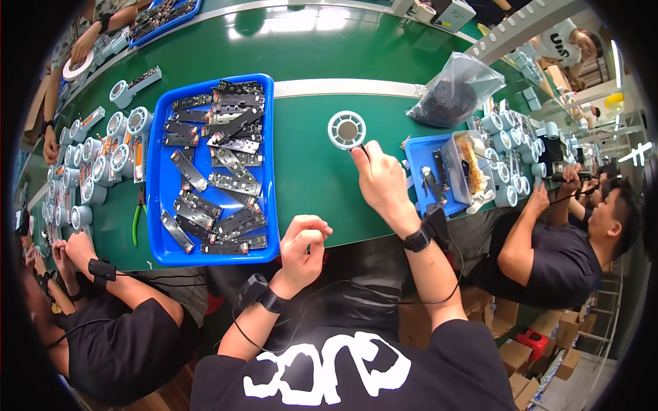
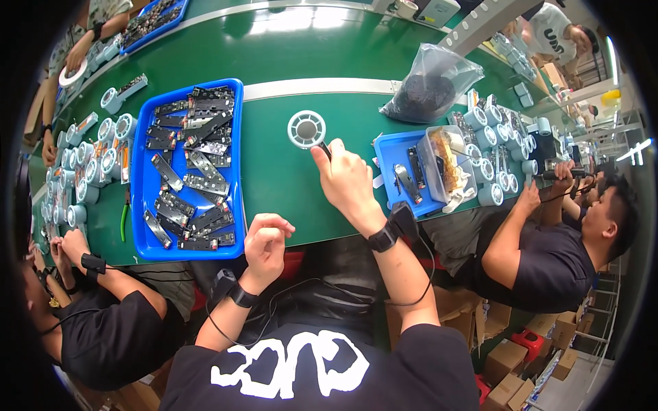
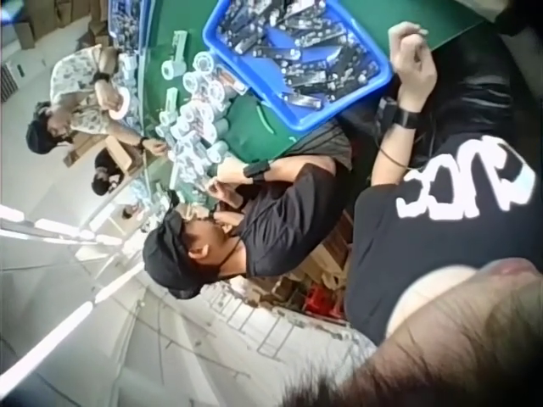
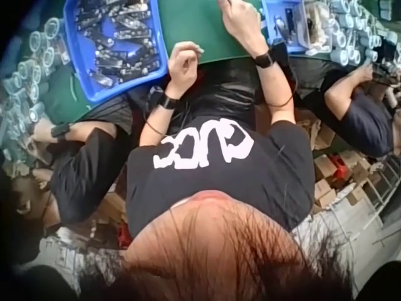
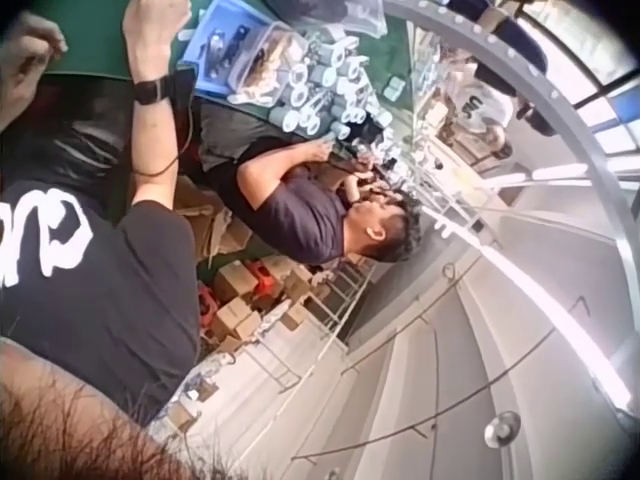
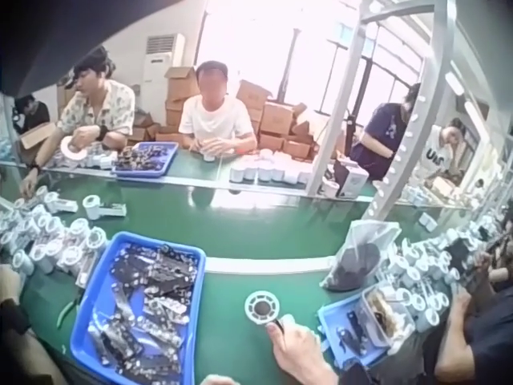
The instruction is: The person picks up a circuit board from a tray, connects wires from a fan housing to the board by hand, and presses the board into the housing. They then repeat the process with a second circuit board and fan housing before setting the assembly aside.
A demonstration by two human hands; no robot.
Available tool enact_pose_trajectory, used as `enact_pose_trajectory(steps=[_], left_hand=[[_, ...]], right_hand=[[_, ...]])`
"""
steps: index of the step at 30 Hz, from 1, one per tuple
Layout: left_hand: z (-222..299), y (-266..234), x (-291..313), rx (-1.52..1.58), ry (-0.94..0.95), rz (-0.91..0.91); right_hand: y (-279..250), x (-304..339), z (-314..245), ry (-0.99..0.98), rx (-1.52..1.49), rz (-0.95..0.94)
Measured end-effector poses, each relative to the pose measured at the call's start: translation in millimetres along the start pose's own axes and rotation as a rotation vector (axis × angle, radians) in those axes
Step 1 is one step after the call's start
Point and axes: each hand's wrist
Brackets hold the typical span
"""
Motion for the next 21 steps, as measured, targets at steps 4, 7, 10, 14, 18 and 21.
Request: enact_pose_trajectory(steps=[4,7,10,14,18,21], left_hand=[[1.1,-1.7,-1.7,-0.007,0.019,-0.065],[0.9,-4.4,-1.1,-0.022,0.054,-0.1],[-0.2,-10.4,0.9,-0.035,0.059,-0.125],[3.1,-11.1,-2.3,-0.028,0.083,-0.158],[-2.2,-12.2,-1.3,0.007,0.115,-0.197],[-4.2,-15.2,11.1,0.01,0.031,-0.187]], right_hand=[[-7.4,-34.6,6.4,-0.035,0.054,-0.013],[-8.1,-67.0,9.8,-0.073,0.093,-0.051],[-6.6,-107.2,12.7,-0.085,0.153,-0.115],[9.5,-175.6,49.7,-0.126,0.165,-0.041],[12.0,-241.4,86.1,0.022,0.166,0.005],[26.7,-268.1,107.9,0.025,0.25,0.078]])
Point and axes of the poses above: each hand's wrist, its own x-axis away from the middle knuckle, its own y-axis out of the palm, z = x × y, and after that the axes turned 14 degrees about -y, right-handed
